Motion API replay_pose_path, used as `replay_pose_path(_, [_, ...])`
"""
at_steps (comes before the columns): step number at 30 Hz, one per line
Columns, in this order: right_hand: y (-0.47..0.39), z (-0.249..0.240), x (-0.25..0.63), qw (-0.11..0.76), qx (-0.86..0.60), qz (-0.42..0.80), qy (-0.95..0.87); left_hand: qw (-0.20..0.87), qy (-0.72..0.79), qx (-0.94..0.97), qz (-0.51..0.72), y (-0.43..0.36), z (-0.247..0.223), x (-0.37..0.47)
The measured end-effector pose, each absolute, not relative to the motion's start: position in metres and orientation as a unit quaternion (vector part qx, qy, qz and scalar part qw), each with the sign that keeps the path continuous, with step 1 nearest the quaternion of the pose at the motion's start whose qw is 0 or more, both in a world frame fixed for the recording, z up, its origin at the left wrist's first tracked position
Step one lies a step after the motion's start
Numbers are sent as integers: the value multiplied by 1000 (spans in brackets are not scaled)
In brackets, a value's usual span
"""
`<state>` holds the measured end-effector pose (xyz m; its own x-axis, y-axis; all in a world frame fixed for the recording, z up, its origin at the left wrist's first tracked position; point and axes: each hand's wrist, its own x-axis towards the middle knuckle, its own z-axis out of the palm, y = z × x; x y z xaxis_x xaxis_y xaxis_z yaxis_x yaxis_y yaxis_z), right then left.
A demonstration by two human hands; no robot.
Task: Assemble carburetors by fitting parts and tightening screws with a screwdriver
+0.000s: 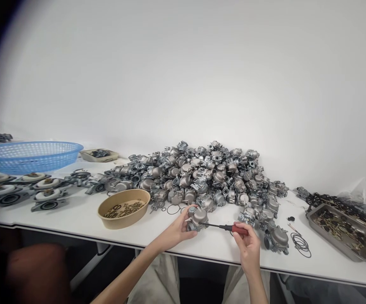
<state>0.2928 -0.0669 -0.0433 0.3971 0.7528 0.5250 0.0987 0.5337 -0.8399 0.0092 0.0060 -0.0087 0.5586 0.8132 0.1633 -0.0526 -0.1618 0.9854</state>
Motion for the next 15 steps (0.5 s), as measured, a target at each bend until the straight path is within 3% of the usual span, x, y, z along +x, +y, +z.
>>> replay_pose_path(15, [-68, -33, 292, 719, -436, 217, -497, 573, 284, 672, 372, 5, -6, 8])
